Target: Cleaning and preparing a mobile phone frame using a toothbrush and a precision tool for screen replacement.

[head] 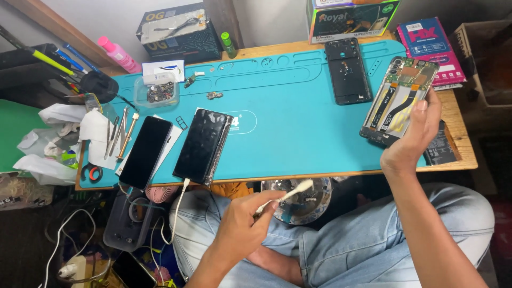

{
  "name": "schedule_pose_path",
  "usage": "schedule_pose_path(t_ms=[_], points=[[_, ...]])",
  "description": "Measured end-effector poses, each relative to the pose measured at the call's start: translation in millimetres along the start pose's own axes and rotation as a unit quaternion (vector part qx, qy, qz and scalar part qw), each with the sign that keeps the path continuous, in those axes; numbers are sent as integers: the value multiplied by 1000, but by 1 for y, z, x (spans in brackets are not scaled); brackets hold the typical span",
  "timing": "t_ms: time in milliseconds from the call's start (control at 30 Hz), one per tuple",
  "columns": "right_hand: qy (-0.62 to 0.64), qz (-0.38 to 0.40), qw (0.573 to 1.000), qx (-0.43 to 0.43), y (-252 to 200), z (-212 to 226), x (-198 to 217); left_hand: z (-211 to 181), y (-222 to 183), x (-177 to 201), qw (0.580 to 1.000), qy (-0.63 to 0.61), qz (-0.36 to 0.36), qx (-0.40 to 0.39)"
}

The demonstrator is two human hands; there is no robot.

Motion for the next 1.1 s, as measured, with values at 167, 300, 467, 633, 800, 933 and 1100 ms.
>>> schedule_pose_path(t_ms=[167,300,467,633,800,933,1100], points=[[-1,-10,1000,-12,-2,-1,-1,7,-10,4,996,-24,-88,13],[4,-6,1000,4,-2,-7,1,1,-16,5,978,-74,-173,-86],[5,-6,1000,0,-1,-7,0,8,-14,-7,996,-68,-49,42],[-2,-4,1000,-14,-4,-5,0,18,-18,-6,994,-64,-31,86],[-3,-21,1000,-7,-3,-16,6,16,-24,3,961,-77,-255,-79],[-13,-9,1000,-1,-3,-10,2,28,-17,-6,987,-116,-62,93],[-5,-17,1000,-11,-3,-10,1,26,-14,3,986,-17,-84,144]])
Point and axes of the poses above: each hand's wrist, its own y-axis towards the middle knuckle, its own x-axis out of the back of the hand, z = x × y, the point moved 4 cm from there along y, towards the middle knuckle, and after that the axes turned 11 degrees about x, right-handed, at the moved point
